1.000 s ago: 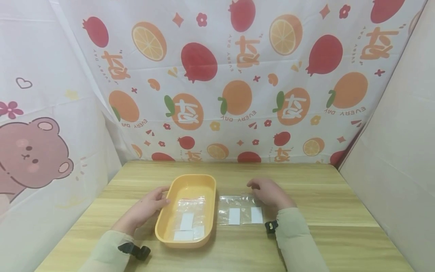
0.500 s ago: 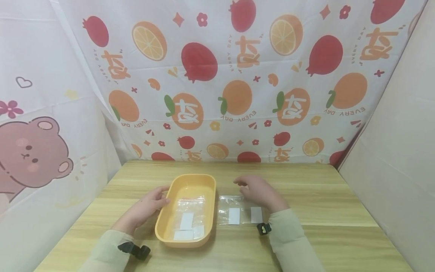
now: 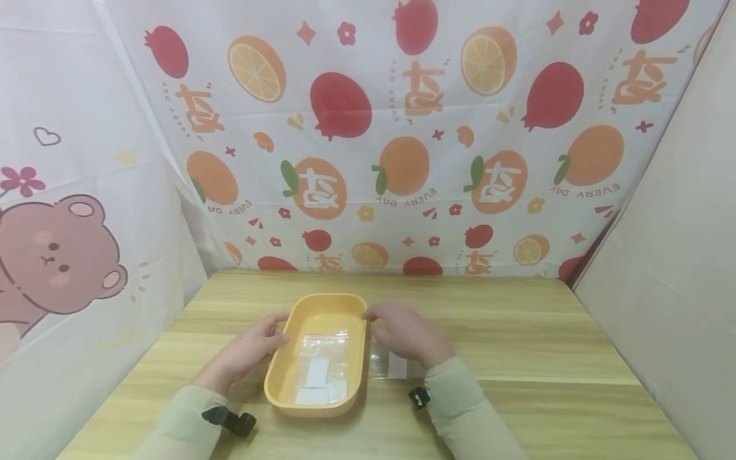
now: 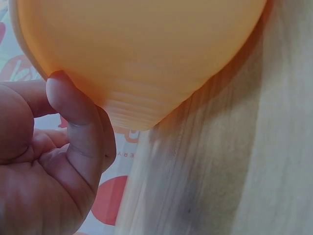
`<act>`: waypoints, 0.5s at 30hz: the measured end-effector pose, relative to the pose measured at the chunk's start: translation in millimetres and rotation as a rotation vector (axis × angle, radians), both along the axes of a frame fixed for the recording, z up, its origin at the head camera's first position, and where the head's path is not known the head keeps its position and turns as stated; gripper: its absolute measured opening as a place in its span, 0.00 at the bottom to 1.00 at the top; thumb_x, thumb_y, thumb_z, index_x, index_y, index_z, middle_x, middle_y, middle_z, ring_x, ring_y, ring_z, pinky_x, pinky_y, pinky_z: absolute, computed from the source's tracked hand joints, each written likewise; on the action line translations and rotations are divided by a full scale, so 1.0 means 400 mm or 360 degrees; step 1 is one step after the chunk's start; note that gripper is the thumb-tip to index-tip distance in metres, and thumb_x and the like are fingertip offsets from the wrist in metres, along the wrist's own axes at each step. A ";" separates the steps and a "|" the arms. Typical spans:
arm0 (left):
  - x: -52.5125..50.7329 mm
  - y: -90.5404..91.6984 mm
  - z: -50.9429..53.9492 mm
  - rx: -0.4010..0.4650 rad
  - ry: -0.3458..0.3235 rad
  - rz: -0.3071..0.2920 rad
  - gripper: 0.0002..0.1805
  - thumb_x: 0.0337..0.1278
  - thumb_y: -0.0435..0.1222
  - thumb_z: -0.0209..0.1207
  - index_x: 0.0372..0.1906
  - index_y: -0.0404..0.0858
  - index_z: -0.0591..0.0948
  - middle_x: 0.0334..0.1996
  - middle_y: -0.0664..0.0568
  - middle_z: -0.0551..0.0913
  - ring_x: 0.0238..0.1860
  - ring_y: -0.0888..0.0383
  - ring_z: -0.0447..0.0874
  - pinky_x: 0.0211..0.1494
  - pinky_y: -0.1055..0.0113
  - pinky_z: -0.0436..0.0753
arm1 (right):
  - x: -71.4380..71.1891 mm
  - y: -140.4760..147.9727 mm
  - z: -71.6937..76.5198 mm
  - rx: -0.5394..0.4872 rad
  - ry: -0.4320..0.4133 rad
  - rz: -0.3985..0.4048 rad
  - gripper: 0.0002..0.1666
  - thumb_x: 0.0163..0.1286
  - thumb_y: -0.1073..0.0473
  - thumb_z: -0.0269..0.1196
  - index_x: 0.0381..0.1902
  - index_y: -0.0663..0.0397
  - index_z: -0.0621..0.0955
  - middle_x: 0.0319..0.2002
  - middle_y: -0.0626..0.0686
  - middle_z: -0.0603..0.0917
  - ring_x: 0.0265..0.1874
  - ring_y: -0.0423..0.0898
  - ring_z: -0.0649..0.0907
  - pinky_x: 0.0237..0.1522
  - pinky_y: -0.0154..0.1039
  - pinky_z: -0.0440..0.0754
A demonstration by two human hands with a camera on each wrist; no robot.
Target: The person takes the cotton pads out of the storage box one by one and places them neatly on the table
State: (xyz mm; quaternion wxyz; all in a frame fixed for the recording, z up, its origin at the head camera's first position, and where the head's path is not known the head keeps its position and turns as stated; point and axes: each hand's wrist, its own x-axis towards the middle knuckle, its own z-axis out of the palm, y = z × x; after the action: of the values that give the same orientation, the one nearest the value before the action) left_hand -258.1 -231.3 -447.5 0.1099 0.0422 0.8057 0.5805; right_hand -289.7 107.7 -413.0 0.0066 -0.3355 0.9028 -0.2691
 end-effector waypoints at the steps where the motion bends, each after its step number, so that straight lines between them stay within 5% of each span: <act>1: 0.000 0.000 0.000 0.0003 0.0001 -0.0001 0.30 0.73 0.30 0.54 0.76 0.36 0.61 0.40 0.37 0.75 0.29 0.52 0.79 0.28 0.60 0.81 | -0.001 -0.012 -0.002 0.0017 0.0008 0.0007 0.18 0.75 0.60 0.57 0.60 0.51 0.82 0.55 0.46 0.84 0.58 0.46 0.80 0.60 0.49 0.77; 15: 0.000 0.003 -0.004 0.0022 -0.0022 0.0025 0.30 0.74 0.30 0.53 0.76 0.37 0.61 0.41 0.37 0.75 0.31 0.51 0.80 0.28 0.63 0.80 | -0.017 -0.160 -0.012 0.0245 0.0133 0.0109 0.19 0.72 0.57 0.60 0.58 0.48 0.83 0.54 0.44 0.84 0.56 0.42 0.80 0.61 0.43 0.75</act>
State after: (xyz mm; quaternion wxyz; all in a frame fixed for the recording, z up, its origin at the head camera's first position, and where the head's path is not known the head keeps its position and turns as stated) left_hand -258.1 -230.3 -448.9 0.1105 0.0326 0.8012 0.5872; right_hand -296.4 43.8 -417.7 0.0038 -0.3757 0.9083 -0.1842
